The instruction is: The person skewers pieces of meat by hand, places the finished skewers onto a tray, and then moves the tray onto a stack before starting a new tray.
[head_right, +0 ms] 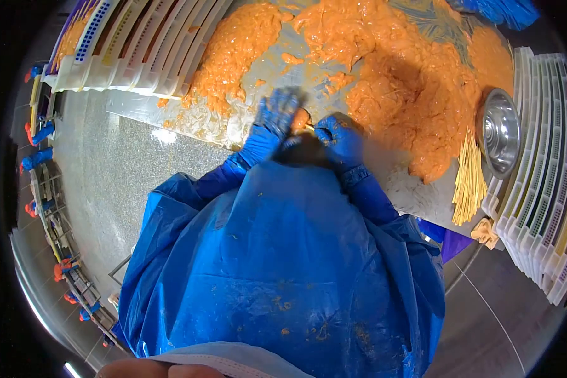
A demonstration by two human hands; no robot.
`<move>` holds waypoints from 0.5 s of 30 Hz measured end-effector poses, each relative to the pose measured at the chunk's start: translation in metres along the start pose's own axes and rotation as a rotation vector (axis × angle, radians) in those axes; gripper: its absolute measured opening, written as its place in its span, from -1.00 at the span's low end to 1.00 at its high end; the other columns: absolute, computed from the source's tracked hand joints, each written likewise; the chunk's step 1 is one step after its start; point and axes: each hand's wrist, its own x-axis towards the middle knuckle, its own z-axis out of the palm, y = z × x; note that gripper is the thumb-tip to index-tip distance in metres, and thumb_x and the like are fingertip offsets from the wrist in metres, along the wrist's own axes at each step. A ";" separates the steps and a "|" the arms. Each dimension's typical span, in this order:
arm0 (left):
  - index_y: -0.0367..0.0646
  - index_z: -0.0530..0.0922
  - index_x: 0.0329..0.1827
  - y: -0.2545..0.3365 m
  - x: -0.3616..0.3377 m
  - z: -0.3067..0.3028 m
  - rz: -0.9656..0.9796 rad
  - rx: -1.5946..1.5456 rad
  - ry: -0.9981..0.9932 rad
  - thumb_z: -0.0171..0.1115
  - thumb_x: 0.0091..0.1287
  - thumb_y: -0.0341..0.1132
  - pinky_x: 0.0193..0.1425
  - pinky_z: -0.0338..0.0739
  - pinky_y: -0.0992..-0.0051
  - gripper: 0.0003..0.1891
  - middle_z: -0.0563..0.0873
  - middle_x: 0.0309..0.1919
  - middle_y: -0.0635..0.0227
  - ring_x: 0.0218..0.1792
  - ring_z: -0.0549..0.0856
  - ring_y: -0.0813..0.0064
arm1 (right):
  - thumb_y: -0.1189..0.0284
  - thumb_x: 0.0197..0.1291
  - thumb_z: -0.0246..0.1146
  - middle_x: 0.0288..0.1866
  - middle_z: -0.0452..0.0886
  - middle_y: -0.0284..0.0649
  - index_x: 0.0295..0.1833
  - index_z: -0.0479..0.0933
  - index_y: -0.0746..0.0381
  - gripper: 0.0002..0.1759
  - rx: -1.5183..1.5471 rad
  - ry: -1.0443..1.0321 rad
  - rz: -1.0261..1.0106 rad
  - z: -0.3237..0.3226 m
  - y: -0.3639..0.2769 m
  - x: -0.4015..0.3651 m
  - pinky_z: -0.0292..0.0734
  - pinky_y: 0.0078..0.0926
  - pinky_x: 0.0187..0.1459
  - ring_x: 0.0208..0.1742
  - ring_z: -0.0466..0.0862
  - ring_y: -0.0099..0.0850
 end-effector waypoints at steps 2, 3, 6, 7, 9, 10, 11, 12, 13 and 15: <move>-0.15 0.03 0.61 0.017 0.006 0.003 0.193 -0.019 -0.246 0.36 0.22 0.02 0.64 -0.14 0.07 -0.02 0.06 0.60 0.08 0.60 0.04 0.10 | 0.49 0.19 0.34 -0.25 0.67 -0.13 -0.15 0.62 0.22 -0.88 -0.130 -0.040 0.088 -0.004 -0.018 0.001 0.57 -0.41 -0.10 -0.19 0.70 -0.31; -0.14 0.03 0.61 0.015 0.009 0.006 0.198 -0.090 -0.247 0.35 0.23 0.01 0.64 -0.14 0.06 -0.03 0.06 0.60 0.06 0.61 0.03 0.10 | 0.49 0.19 0.34 -0.25 0.67 -0.13 -0.15 0.62 0.22 -0.88 -0.127 -0.043 0.084 -0.002 -0.017 0.001 0.57 -0.41 -0.10 -0.19 0.70 -0.31; -0.12 0.03 0.61 0.010 0.019 0.008 0.261 -0.192 -0.174 0.28 0.27 0.05 0.64 -0.14 0.06 -0.06 0.08 0.59 0.08 0.60 0.05 0.10 | 0.42 0.18 0.32 -0.22 0.67 -0.07 -0.16 0.61 0.19 -0.86 -0.036 -0.001 0.091 0.002 -0.001 -0.001 0.58 -0.24 -0.15 -0.19 0.70 -0.11; -0.12 0.03 0.61 0.009 0.021 0.004 0.264 -0.190 -0.170 0.28 0.27 0.05 0.64 -0.14 0.06 -0.06 0.08 0.59 0.08 0.60 0.05 0.10 | 0.43 0.17 0.33 -0.23 0.67 -0.07 -0.16 0.61 0.19 -0.86 -0.006 0.007 0.033 0.003 0.001 0.000 0.58 -0.24 -0.14 -0.20 0.69 -0.11; -0.11 0.04 0.61 0.006 0.023 -0.004 0.163 0.045 -0.061 0.19 0.32 0.09 0.64 -0.13 0.06 -0.11 0.08 0.60 0.11 0.60 0.08 0.11 | 0.43 0.17 0.33 -0.24 0.67 -0.07 -0.16 0.61 0.19 -0.86 0.026 0.028 -0.018 0.005 0.007 -0.002 0.58 -0.25 -0.14 -0.20 0.69 -0.11; -0.11 0.04 0.61 0.006 0.021 -0.003 0.166 0.043 -0.061 0.19 0.32 0.09 0.64 -0.13 0.06 -0.11 0.08 0.60 0.11 0.60 0.08 0.11 | 0.44 0.17 0.33 -0.24 0.66 -0.07 -0.16 0.61 0.20 -0.86 0.018 0.003 0.028 0.003 0.003 -0.002 0.58 -0.26 -0.12 -0.20 0.69 -0.12; -0.10 0.04 0.61 0.004 0.020 0.000 0.196 0.072 -0.134 0.16 0.33 0.11 0.64 -0.13 0.05 -0.12 0.10 0.59 0.12 0.60 0.08 0.11 | 0.44 0.17 0.33 -0.24 0.66 -0.07 -0.16 0.61 0.20 -0.86 0.010 -0.025 0.068 0.001 -0.001 0.000 0.58 -0.27 -0.11 -0.20 0.69 -0.13; -0.09 0.05 0.61 0.000 0.021 0.003 0.230 0.107 -0.205 0.13 0.34 0.13 0.63 -0.12 0.04 -0.13 0.11 0.59 0.13 0.60 0.08 0.11 | 0.44 0.17 0.33 -0.24 0.66 -0.07 -0.16 0.61 0.20 -0.86 0.008 -0.021 0.059 -0.002 -0.004 0.003 0.58 -0.27 -0.11 -0.20 0.69 -0.13; -0.08 0.05 0.61 0.001 0.022 0.004 0.244 0.098 -0.179 0.15 0.33 0.12 0.63 -0.11 0.04 -0.13 0.15 0.58 0.14 0.60 0.09 0.13 | 0.45 0.17 0.33 -0.22 0.66 -0.08 -0.16 0.61 0.21 -0.86 -0.001 -0.032 0.082 -0.003 -0.008 0.002 0.58 -0.28 -0.11 -0.19 0.69 -0.14; -0.08 0.06 0.61 0.004 0.014 0.005 0.235 0.078 -0.107 0.17 0.31 0.12 0.63 -0.11 0.03 -0.12 0.16 0.57 0.14 0.59 0.09 0.12 | 0.45 0.16 0.33 -0.21 0.66 -0.09 -0.17 0.61 0.21 -0.87 -0.013 -0.045 0.098 -0.003 -0.012 0.000 0.58 -0.28 -0.11 -0.18 0.70 -0.15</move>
